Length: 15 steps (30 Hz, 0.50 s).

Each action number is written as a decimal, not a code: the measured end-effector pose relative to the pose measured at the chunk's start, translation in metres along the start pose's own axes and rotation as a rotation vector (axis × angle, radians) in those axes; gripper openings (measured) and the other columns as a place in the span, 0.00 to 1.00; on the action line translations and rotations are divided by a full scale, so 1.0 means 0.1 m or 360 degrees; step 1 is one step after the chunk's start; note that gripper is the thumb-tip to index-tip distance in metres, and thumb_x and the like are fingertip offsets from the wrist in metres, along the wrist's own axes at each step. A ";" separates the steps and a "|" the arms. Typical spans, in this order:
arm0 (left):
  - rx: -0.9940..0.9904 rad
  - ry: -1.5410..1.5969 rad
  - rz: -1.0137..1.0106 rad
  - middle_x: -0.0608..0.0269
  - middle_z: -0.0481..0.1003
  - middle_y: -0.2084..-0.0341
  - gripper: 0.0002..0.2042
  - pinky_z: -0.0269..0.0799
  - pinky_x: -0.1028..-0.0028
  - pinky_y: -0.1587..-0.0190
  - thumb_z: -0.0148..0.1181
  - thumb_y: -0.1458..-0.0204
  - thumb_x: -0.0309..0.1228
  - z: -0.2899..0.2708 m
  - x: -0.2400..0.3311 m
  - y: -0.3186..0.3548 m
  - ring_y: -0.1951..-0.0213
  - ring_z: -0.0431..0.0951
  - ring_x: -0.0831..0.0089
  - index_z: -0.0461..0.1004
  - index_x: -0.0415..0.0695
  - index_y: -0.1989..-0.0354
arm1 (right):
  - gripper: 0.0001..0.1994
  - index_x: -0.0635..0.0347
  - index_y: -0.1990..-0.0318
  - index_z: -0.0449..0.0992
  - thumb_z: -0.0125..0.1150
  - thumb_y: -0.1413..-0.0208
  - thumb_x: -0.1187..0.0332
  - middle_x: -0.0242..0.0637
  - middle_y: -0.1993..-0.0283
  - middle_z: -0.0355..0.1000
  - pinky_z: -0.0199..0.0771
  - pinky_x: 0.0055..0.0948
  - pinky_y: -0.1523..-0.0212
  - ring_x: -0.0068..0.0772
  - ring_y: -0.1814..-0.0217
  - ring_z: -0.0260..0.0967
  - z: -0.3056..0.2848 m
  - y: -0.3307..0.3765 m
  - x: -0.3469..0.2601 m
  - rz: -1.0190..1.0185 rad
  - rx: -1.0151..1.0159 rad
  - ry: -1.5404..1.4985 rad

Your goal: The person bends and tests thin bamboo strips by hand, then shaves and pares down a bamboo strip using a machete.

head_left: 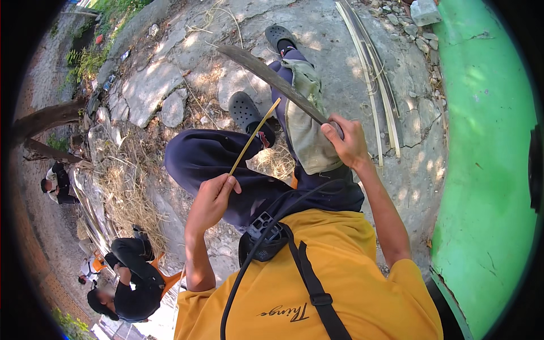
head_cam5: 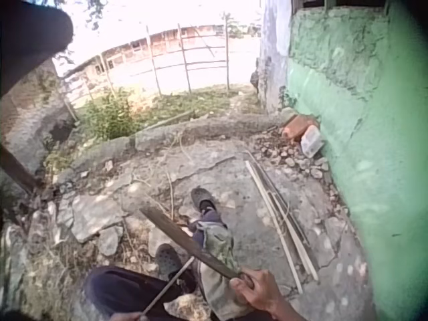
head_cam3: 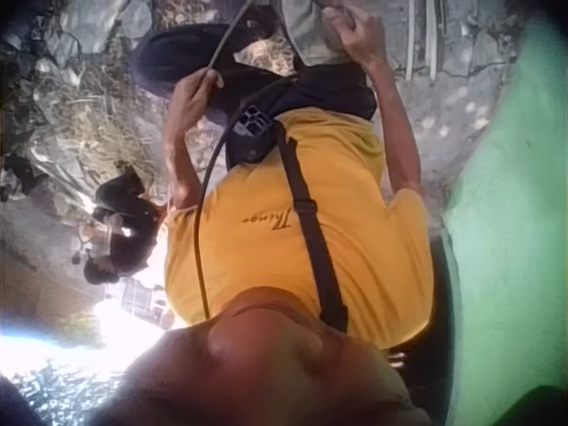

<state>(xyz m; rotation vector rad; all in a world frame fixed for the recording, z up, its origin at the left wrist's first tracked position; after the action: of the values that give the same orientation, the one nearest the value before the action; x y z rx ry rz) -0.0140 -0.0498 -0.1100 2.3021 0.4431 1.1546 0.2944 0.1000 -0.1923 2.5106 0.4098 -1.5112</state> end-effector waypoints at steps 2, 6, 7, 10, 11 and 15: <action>0.0072 -0.0046 0.0084 0.62 0.60 0.83 0.15 0.57 0.67 0.73 0.51 0.27 0.33 -0.06 0.11 -0.07 0.78 0.60 0.76 0.79 0.36 0.62 | 0.23 0.63 0.64 0.79 0.63 0.34 0.48 0.41 0.83 0.64 0.60 0.38 0.75 0.37 0.83 0.61 -0.04 0.10 0.08 0.0018 0.0070 -0.0094; 0.0278 -0.0343 0.0200 0.56 0.68 0.82 0.14 0.61 0.64 0.71 0.51 0.27 0.33 -0.30 0.44 -0.18 0.79 0.67 0.65 0.80 0.36 0.58 | 0.24 0.66 0.65 0.76 0.60 0.31 0.48 0.33 0.83 0.64 0.61 0.35 0.75 0.25 0.81 0.61 -0.12 0.33 0.40 0.0248 0.0171 -0.0511; 0.0390 -0.0474 0.0276 0.51 0.73 0.80 0.13 0.64 0.62 0.70 0.52 0.28 0.32 -0.37 0.54 -0.21 0.79 0.71 0.58 0.81 0.36 0.57 | 0.25 0.66 0.65 0.76 0.60 0.31 0.48 0.31 0.83 0.64 0.60 0.34 0.76 0.22 0.80 0.61 -0.14 0.38 0.53 0.0360 0.0211 -0.0638; 0.0597 -0.0603 0.0411 0.44 0.80 0.71 0.12 0.69 0.55 0.63 0.53 0.29 0.31 -0.54 0.83 -0.41 0.68 0.79 0.45 0.79 0.35 0.59 | 0.28 0.67 0.67 0.75 0.62 0.33 0.45 0.32 0.83 0.63 0.61 0.35 0.76 0.23 0.80 0.61 -0.22 0.48 0.93 0.0532 0.0430 -0.0324; 0.0696 -0.0659 0.0483 0.43 0.80 0.70 0.12 0.71 0.53 0.62 0.53 0.30 0.31 -0.59 0.92 -0.48 0.65 0.81 0.43 0.79 0.36 0.59 | 0.28 0.66 0.67 0.75 0.64 0.34 0.44 0.34 0.83 0.63 0.61 0.36 0.76 0.25 0.81 0.60 -0.27 0.51 1.09 0.0607 0.0552 -0.0043; 0.0780 -0.0719 0.0608 0.43 0.81 0.66 0.12 0.72 0.49 0.58 0.53 0.30 0.32 -0.55 1.17 -0.97 0.61 0.80 0.40 0.77 0.36 0.60 | 0.31 0.66 0.67 0.77 0.65 0.37 0.39 0.42 0.81 0.68 0.68 0.44 0.72 0.41 0.80 0.68 -0.19 0.68 1.88 0.0732 0.0582 0.0360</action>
<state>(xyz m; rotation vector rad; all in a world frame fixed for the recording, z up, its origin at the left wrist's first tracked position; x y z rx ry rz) 0.0037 0.1038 -0.0643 3.0731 0.1188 0.6859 0.4158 0.0672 -0.3488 2.7903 -0.4347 -1.2110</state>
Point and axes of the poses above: each hand's wrist, its own y-axis away from the middle knuckle, its own z-axis out of the palm, x = y × z, the point moved 6 cm from there along -y, towards the middle knuckle
